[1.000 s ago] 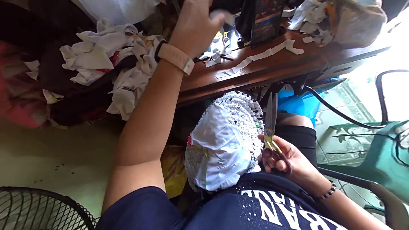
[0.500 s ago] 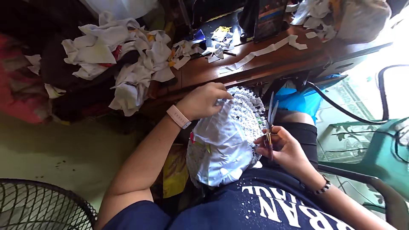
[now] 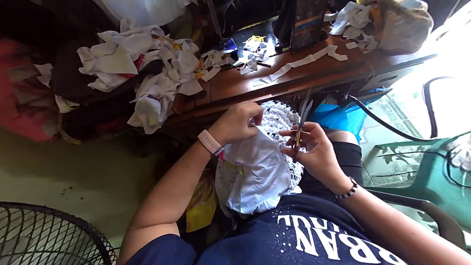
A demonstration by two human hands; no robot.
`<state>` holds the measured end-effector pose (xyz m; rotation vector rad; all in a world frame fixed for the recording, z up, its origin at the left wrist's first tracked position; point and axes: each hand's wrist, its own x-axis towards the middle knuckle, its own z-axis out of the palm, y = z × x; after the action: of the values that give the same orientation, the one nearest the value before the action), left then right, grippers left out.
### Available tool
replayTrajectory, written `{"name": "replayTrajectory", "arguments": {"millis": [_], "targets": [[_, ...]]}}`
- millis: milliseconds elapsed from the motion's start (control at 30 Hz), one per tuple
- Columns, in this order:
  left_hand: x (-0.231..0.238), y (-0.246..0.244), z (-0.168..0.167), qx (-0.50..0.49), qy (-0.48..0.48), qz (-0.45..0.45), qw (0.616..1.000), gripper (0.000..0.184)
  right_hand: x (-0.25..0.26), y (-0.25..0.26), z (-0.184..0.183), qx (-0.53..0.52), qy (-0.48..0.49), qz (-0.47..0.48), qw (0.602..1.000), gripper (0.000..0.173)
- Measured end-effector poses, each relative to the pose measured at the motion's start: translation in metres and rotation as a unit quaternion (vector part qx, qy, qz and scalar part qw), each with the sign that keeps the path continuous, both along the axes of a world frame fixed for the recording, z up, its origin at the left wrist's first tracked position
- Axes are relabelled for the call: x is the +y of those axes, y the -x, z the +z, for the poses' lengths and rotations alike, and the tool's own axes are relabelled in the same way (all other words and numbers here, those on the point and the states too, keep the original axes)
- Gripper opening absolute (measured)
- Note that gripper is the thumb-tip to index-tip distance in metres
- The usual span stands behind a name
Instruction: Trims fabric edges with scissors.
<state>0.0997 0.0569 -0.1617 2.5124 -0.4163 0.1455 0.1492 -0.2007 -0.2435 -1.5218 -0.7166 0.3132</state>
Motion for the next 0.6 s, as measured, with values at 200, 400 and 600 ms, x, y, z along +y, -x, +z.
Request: {"name": "replayTrajectory", "arguments": {"millis": [200,400,600], "targets": [[-0.015,0.01,0.021,0.087,0.166,0.023,0.982,0.024,0.02,-0.003,0.02,0.017,-0.035,0.047,0.998,0.062],[-0.024,0.017,0.031,0.08,0.15,0.038,0.985,0.012,0.036,0.004,0.025,0.029,-0.042,0.05,0.997,0.064],[-0.025,0.023,0.033,0.043,0.173,0.019,0.984,0.008,0.04,0.002,0.03,0.037,-0.05,0.059,0.996,0.063]]}}
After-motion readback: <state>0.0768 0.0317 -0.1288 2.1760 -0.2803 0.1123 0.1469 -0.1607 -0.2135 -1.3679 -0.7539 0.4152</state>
